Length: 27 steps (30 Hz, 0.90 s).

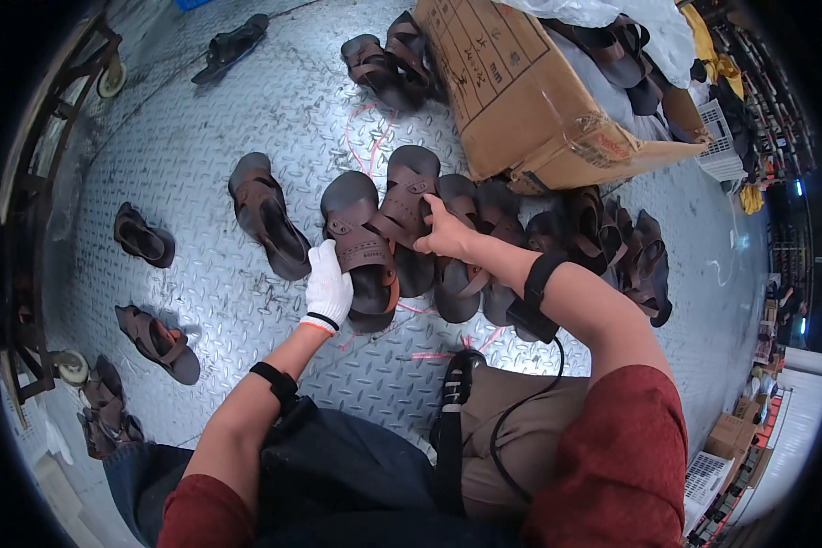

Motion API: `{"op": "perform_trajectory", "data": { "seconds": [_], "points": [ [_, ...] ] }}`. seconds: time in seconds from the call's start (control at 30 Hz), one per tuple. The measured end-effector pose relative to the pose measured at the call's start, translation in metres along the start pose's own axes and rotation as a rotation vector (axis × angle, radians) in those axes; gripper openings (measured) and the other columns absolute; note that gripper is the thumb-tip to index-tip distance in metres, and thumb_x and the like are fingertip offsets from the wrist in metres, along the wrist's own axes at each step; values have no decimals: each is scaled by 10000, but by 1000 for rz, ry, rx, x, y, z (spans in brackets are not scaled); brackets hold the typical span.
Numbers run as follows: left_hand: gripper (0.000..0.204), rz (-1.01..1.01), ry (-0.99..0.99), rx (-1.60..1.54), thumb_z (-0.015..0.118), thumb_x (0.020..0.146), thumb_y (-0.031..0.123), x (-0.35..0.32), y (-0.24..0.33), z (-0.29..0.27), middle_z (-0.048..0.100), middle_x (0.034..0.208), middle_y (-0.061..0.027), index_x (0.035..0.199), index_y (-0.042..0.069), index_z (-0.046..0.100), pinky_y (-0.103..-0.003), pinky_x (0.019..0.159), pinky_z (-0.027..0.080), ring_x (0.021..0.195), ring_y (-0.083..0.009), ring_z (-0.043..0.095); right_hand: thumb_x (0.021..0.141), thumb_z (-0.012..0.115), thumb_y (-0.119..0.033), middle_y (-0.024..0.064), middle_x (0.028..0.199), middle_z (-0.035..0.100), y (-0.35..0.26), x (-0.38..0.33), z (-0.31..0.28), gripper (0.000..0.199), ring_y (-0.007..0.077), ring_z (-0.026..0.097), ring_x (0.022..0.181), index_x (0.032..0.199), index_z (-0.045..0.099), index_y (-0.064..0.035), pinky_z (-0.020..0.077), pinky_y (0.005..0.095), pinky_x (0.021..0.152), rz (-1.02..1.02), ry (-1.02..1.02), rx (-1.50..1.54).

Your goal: Sort and organize pairs of brown sandals from boxes and the floor in a warehouse setting.

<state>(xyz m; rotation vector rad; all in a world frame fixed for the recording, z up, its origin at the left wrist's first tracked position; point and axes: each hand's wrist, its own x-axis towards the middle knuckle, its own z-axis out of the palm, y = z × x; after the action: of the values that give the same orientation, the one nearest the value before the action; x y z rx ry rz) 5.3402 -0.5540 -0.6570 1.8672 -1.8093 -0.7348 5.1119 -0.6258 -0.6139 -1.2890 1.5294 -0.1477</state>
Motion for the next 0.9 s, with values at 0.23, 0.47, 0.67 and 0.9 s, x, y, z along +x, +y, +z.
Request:
{"op": "perform_trajectory", "data": {
  "seconds": [0.23,0.47,0.67,0.9],
  "points": [
    [475,42,120,-172,552,720,-12,4,13,-7,418,1096,-204,1163,33,386,-461,759,452,914,-430,523,676,591,35,33,784,483,8,24,-11,454,102,482,637,1092,450,-77,363,230,514,113,-174,562],
    [484,135,257,-248,538,700,-46,16,9,-35,439,1085,-194,1163,8,409,-399,860,418,990,-383,498,663,470,110,-2,758,460,-5,-1,-22,336,72,415,575,907,439,-120,292,216,474,-75,-113,719],
    [454,155,275,-217,520,695,-45,22,16,-43,448,1068,-182,1133,44,447,-419,830,426,989,-390,496,637,498,90,-7,641,375,-8,-18,-31,291,79,351,492,802,394,-126,247,237,412,-36,-97,742],
    [474,196,288,-159,536,680,-77,32,8,-46,449,1058,-181,1133,30,445,-406,860,415,989,-389,496,608,486,74,-24,625,327,1,-20,-35,286,74,305,470,697,325,-145,206,247,382,107,-194,605]
  ]
}}
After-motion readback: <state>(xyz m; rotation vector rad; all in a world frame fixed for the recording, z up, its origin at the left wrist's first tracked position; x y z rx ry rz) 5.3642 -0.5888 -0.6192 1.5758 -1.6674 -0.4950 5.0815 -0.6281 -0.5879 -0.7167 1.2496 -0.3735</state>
